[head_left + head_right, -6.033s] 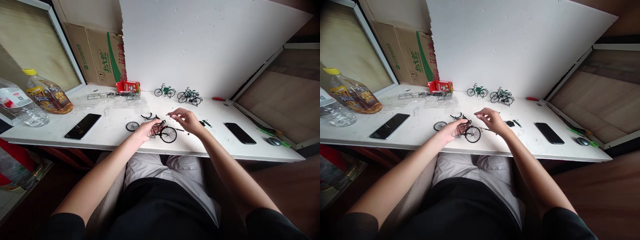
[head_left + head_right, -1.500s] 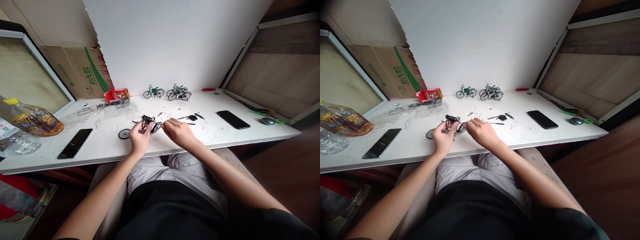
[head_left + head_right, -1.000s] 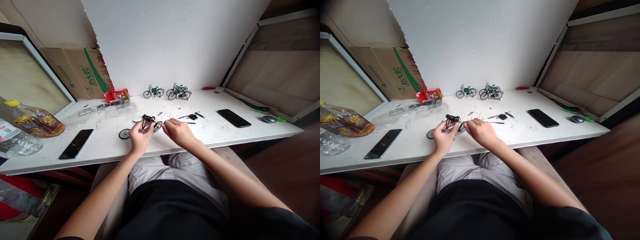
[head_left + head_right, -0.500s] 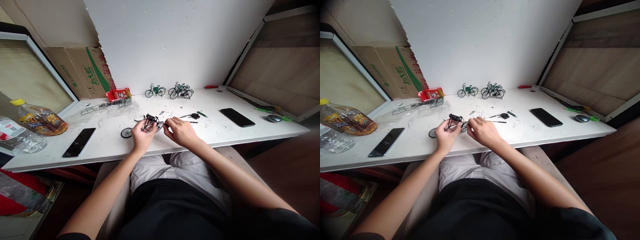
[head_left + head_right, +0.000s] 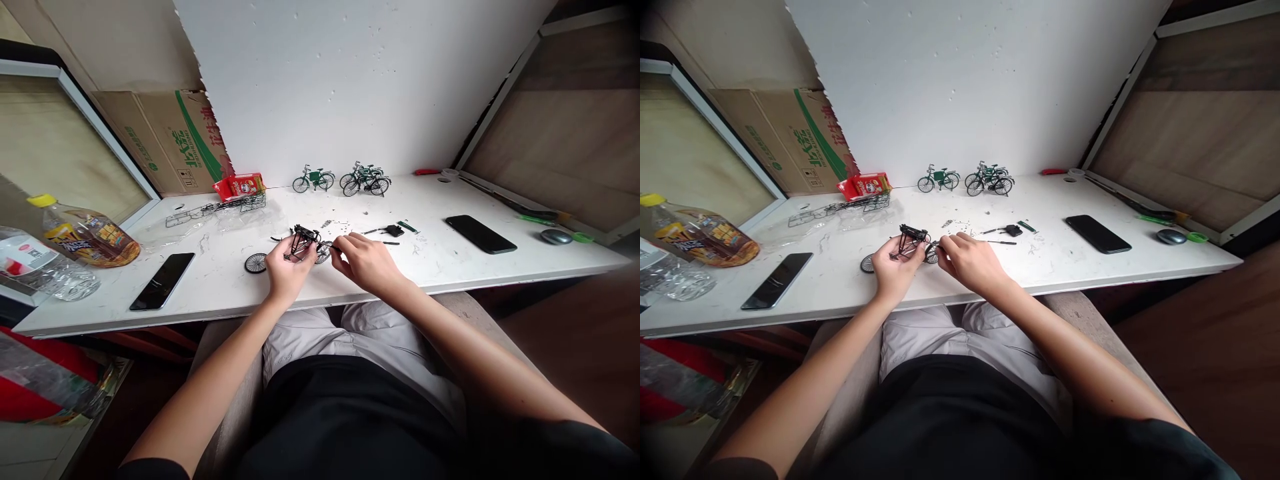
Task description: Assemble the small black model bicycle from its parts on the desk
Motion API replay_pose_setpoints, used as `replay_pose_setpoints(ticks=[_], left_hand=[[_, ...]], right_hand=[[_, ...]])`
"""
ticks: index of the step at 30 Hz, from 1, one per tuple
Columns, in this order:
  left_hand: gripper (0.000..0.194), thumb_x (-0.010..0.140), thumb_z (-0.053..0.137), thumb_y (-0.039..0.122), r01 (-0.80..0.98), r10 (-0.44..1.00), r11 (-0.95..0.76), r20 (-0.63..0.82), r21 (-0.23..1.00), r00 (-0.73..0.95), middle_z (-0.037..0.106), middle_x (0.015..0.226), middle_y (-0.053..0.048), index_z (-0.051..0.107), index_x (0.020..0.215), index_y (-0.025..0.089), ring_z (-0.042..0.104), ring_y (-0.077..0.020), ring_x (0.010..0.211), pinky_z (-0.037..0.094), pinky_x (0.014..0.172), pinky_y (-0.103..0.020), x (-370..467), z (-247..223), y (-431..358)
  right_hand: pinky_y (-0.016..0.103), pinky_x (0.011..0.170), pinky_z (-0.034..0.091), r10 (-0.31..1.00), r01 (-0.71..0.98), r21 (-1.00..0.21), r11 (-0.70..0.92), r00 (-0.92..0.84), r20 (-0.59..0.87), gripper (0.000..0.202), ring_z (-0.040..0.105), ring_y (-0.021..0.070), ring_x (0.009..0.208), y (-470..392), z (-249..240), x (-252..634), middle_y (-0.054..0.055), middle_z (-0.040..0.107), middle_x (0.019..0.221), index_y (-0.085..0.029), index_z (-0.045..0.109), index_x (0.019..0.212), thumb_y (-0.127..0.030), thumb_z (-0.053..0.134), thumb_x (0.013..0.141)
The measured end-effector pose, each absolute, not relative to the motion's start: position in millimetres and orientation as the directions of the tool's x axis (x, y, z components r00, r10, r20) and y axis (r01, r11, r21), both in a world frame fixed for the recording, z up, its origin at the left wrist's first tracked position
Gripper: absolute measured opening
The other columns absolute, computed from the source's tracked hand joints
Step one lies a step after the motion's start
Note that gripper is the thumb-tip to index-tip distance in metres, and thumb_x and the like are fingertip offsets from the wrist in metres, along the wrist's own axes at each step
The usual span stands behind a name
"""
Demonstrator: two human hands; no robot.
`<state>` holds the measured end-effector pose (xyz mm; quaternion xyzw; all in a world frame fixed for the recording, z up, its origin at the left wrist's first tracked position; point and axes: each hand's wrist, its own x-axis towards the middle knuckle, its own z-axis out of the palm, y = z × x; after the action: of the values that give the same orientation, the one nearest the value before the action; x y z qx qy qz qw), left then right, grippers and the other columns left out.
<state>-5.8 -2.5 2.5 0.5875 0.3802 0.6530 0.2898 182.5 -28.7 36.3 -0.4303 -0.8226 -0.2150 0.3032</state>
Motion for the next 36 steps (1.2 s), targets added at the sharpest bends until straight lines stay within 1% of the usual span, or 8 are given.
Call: replay_pose_setpoints(ticks=[6, 13, 20, 27, 31, 36], left_hand=[[0.024, 0.086, 0.082, 0.038, 0.081, 0.824, -0.545, 0.551, 0.834, -0.133, 0.081, 0.092, -0.009, 0.075, 0.093, 0.016, 0.076, -0.0208, 0.081, 0.065, 0.078, -0.031, -5.0, 5.8, -4.3], [0.021, 0.084, 0.082, 0.034, 0.035, 0.825, -0.548, 0.547, 0.836, -0.139, 0.082, 0.092, -0.01, 0.074, 0.092, 0.015, 0.077, -0.0213, 0.082, 0.065, 0.077, -0.031, -3.8, 8.4, -5.8], [0.023, 0.084, 0.083, 0.034, 0.011, 0.834, -0.537, 0.533, 0.843, -0.143, 0.082, 0.092, -0.01, 0.075, 0.094, 0.015, 0.078, -0.0217, 0.083, 0.066, 0.078, -0.032, -3.1, 6.8, -6.1], [0.022, 0.086, 0.081, 0.036, 0.024, 0.841, -0.525, 0.523, 0.851, -0.137, 0.082, 0.095, -0.011, 0.075, 0.094, 0.016, 0.078, -0.0225, 0.085, 0.065, 0.081, -0.033, -3.9, 6.5, -5.4], [0.021, 0.085, 0.082, 0.035, 0.015, 0.848, -0.516, 0.513, 0.856, -0.13, 0.082, 0.093, -0.01, 0.076, 0.092, 0.016, 0.078, -0.0224, 0.085, 0.064, 0.08, -0.032, -3.7, 6.4, -5.9], [0.023, 0.085, 0.083, 0.037, 0.006, 0.868, -0.486, 0.484, 0.874, -0.115, 0.082, 0.092, -0.009, 0.076, 0.093, 0.016, 0.076, -0.0214, 0.083, 0.063, 0.08, -0.032, -1.2, 4.5, -7.1]], right_hand=[[0.034, 0.06, 0.026, 0.592, 0.839, 0.116, 0.532, -0.466, 0.657, 0.026, 0.054, 0.0179, 0.07, -28.5, 33.8, 182.5, 0.005, 0.065, 0.074, -0.019, 0.061, 0.086, -0.022, 0.048, 0.109], [0.035, 0.06, 0.027, 0.579, 0.83, 0.159, 0.535, -0.497, 0.646, 0.026, 0.055, 0.0182, 0.073, -29.7, 34.3, 181.3, 0.004, 0.067, 0.076, -0.019, 0.061, 0.085, -0.018, 0.049, 0.108], [0.035, 0.059, 0.028, 0.589, 0.838, 0.152, 0.524, -0.485, 0.646, 0.03, 0.056, 0.0183, 0.07, -31.2, 34.3, 178.7, 0.005, 0.065, 0.073, -0.019, 0.06, 0.084, -0.023, 0.046, 0.111], [0.034, 0.059, 0.025, 0.627, 0.852, 0.119, 0.51, -0.462, 0.627, 0.024, 0.053, 0.0184, 0.068, -33.4, 36.3, 178.4, 0.006, 0.066, 0.074, -0.018, 0.063, 0.088, -0.023, 0.05, 0.107], [0.033, 0.058, 0.023, 0.624, 0.862, 0.121, 0.493, -0.447, 0.641, 0.026, 0.05, 0.0165, 0.062, -34.4, 37.2, 178.1, 0.003, 0.064, 0.068, -0.019, 0.062, 0.082, -0.021, 0.051, 0.105], [0.033, 0.057, 0.022, 0.632, 0.867, 0.107, 0.486, -0.433, 0.643, 0.025, 0.047, 0.0158, 0.058, -37.0, 42.0, 177.5, 0.003, 0.063, 0.065, -0.019, 0.06, 0.077, -0.019, 0.053, 0.101]])
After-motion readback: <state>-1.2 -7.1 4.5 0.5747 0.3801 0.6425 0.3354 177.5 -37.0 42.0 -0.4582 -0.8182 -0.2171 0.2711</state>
